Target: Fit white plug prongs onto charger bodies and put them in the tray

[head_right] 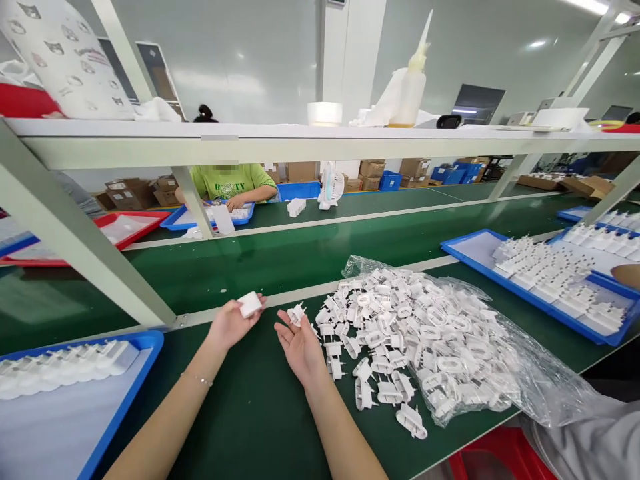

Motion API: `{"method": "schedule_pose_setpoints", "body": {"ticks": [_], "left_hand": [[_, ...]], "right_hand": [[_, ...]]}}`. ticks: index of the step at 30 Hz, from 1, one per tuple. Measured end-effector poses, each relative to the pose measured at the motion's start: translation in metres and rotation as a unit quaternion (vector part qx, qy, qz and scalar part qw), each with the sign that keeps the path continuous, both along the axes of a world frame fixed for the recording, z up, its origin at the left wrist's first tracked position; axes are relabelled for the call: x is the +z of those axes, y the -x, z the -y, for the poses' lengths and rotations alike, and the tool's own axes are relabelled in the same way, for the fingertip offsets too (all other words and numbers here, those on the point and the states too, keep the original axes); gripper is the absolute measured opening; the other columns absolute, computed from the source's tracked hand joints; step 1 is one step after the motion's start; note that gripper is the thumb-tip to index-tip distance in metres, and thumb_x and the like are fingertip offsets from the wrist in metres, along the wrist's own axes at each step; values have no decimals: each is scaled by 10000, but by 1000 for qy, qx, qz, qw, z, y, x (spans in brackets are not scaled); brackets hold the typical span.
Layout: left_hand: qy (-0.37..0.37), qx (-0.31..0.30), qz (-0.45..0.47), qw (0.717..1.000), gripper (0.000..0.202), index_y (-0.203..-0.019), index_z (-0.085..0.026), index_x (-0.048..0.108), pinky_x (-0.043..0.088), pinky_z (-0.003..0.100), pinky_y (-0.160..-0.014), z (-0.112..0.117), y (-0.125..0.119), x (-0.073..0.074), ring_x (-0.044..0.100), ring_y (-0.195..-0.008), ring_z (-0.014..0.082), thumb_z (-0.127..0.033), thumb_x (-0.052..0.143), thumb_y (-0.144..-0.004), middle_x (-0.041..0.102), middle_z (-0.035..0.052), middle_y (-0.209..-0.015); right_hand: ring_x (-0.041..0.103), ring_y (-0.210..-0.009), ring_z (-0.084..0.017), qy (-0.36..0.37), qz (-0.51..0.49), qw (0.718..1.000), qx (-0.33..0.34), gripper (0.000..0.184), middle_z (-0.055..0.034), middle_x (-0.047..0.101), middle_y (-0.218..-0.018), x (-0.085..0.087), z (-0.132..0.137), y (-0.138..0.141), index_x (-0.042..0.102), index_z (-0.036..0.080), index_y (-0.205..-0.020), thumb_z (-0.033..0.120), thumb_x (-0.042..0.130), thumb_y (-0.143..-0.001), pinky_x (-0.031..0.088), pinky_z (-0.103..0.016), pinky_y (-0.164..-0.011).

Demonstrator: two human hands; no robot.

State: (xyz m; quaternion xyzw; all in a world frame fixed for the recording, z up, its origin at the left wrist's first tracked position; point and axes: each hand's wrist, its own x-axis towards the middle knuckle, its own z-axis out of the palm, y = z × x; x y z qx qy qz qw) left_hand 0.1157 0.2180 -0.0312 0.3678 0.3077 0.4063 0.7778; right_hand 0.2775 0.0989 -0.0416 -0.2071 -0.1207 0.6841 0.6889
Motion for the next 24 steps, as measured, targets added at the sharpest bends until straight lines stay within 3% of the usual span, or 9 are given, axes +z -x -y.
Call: {"method": "schedule_pose_setpoints", "body": {"ticks": [2, 5, 8, 10, 12, 15, 18, 24], "left_hand": [[-11, -7, -42, 999, 411, -1040, -125, 600, 476, 299, -814, 18, -13, -6, 608, -957, 224, -251, 646, -652, 636, 118, -1065], [-154, -83, -168, 970, 450, -1109, -175, 593, 433, 319, -899, 36, -16, -12, 576, -1024, 227, -249, 683, -674, 629, 81, -1103], [-301, -167, -289, 893, 379, -1098, -222, 617, 411, 349, -922, 47, -9, -15, 556, -1029, 235, -279, 633, -724, 620, 57, -1123], [-358, -173, -340, 852, 342, -1071, -239, 631, 398, 355, -933, 50, -6, -17, 538, -1036, 236, -273, 615, -731, 615, 45, -1114], [-393, -165, -360, 830, 347, -1065, -242, 628, 395, 347, -929, 51, -4, -18, 516, -1050, 235, -268, 627, -719, 604, 45, -1109], [-413, -163, -361, 820, 323, -1047, -238, 630, 405, 327, -899, 49, -4, -20, 506, -1041, 231, -302, 636, -731, 594, 50, -1091], [-421, -164, -361, 816, 251, -978, -230, 648, 412, 315, -864, 47, -3, -23, 516, -999, 223, -344, 624, -756, 601, 43, -1028], [-434, -154, -359, 812, 220, -898, -209, 636, 406, 319, -856, 48, -3, -26, 521, -980, 221, -382, 620, -763, 595, 38, -989]], "right_hand": [[635, -943, -179, -15, 38, 999, -12, 322, -45, 653, -1128, 1, 1, -2, 620, 233, -945, 459, 699, -729, 393, -355, -968], [619, -964, -183, -40, 179, 978, -96, 263, -29, 654, -1099, 2, 3, -7, 605, 253, -957, 387, 693, -749, 411, -359, -932], [580, -1011, -205, -31, 403, 893, -196, 239, -44, 629, -1115, 1, 4, -12, 636, 229, -958, 368, 666, -766, 446, -326, -857], [590, -962, -218, -13, 525, 826, -204, 235, -64, 643, -1072, -1, 4, -14, 655, 202, -942, 372, 637, -779, 462, -328, -816], [601, -921, -221, -13, 609, 772, -181, 243, -74, 661, -1032, -3, 3, -13, 660, 194, -962, 372, 584, -814, 471, -340, -800], [577, -986, -225, -68, 697, 697, -152, 225, -83, 657, -1046, -5, 3, -10, 663, 204, -978, 325, 519, -855, 468, -339, -817], [578, -953, -216, -108, 749, 642, -124, 193, -77, 662, -991, -4, 3, -8, 657, 205, -956, 280, 506, -861, 459, -335, -822], [596, -866, -194, -111, 780, 610, -80, 179, -53, 659, -959, -3, 6, -8, 633, 210, -967, 247, 485, -873, 460, -293, -757]]}}
